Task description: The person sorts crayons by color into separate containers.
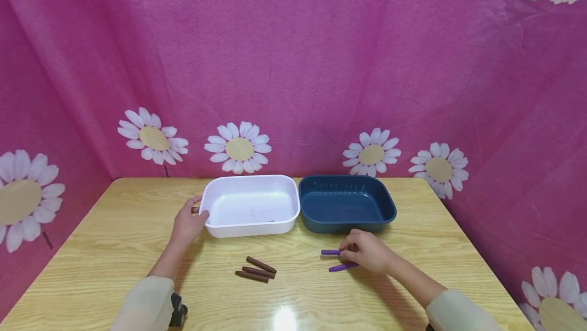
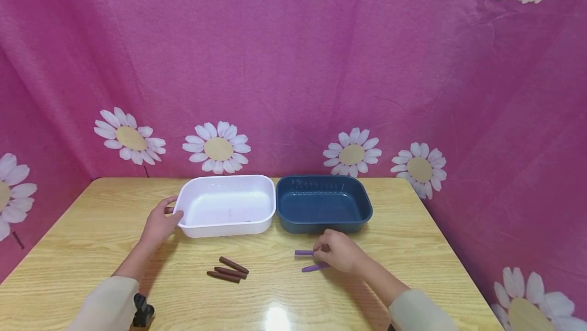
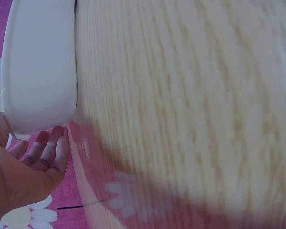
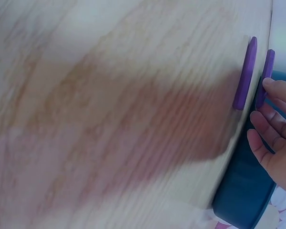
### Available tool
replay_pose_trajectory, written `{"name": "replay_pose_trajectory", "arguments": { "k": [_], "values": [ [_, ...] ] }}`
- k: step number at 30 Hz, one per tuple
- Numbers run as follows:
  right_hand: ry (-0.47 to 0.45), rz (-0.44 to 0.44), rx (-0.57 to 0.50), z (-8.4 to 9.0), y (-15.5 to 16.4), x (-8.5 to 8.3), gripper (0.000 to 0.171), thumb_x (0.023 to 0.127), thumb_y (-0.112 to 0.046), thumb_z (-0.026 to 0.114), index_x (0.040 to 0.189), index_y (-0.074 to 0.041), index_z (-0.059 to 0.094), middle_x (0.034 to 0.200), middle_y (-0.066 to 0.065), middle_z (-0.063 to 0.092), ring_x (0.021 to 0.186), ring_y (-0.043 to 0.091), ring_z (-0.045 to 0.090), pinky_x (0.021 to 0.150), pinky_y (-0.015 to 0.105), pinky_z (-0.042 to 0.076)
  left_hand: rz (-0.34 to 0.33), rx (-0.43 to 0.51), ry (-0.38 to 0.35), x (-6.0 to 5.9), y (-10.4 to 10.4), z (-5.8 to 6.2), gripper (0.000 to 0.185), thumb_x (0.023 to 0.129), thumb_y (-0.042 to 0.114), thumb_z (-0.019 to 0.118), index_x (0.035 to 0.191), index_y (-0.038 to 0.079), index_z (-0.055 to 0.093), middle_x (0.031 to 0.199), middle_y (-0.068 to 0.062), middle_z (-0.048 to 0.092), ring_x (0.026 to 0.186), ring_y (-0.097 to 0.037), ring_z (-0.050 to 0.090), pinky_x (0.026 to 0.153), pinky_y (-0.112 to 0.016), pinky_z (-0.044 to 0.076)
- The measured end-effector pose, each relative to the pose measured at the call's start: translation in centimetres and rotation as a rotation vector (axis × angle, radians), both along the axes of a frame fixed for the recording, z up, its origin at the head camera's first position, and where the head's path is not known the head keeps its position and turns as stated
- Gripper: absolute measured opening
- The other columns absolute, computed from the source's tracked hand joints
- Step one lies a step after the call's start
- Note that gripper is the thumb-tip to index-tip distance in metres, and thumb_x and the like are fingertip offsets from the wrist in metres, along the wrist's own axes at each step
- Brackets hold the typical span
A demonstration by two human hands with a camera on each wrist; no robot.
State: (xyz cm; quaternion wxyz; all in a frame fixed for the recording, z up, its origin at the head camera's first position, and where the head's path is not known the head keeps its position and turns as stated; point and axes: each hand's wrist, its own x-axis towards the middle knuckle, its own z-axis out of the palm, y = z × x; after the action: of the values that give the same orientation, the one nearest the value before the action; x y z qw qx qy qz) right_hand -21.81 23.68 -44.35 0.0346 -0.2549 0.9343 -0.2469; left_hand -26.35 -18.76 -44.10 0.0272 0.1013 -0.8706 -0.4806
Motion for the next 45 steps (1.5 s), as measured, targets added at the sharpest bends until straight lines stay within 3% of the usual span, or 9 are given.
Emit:
{"name": "replay_pose_trajectory", "arguments": {
  "k": [12,21,40,45],
  "values": [
    [0.001,-0.027,0.015,1.1,-0.2,-0.4,0.009,0.083,-0.02,0.069,0.09,-0.014,0.071,0.078,-0.009,0.056,0.069,0.005,0.045,0.059,0.018,0.042,-0.002,-0.006,0.014,0.0,0.0,-0.1,0.054,0.091,0.012,0.049,0.142,0.0,0.033,0.121,-0.03,0.053,0.109,-0.037,0.053,0.088,-0.04,0.05],
    [0.08,0.013,-0.027,1.9,-0.5,-0.7,0.007,0.082,-0.016,0.07,0.087,-0.012,0.072,0.076,-0.008,0.056,0.068,0.004,0.045,0.059,0.018,0.042,-0.003,-0.002,0.013,0.0,0.0,0.0,0.054,0.091,0.013,0.048,0.142,0.0,0.032,0.122,-0.03,0.052,0.11,-0.038,0.052,0.089,-0.042,0.049],
    [0.053,0.008,-0.035,3.3,-1.0,-1.1,0.01,0.083,-0.014,0.069,0.092,-0.011,0.072,0.079,-0.007,0.058,0.072,0.005,0.048,0.062,0.018,0.046,-0.002,-0.01,-0.01,0.0,-0.1,0.0,0.054,0.092,0.014,0.048,0.142,0.002,0.032,0.123,-0.029,0.051,0.11,-0.037,0.051,0.086,-0.038,0.048],
    [0.087,0.034,-0.052,3.5,-1.4,-1.3,0.009,0.083,-0.016,0.069,0.09,-0.011,0.072,0.077,-0.007,0.057,0.068,0.003,0.046,0.06,0.018,0.043,-0.003,-0.008,-0.014,0.0,-0.1,0.0,0.054,0.092,0.014,0.048,0.142,0.002,0.032,0.123,-0.029,0.051,0.11,-0.037,0.051,0.086,-0.037,0.048]
  ]
}}
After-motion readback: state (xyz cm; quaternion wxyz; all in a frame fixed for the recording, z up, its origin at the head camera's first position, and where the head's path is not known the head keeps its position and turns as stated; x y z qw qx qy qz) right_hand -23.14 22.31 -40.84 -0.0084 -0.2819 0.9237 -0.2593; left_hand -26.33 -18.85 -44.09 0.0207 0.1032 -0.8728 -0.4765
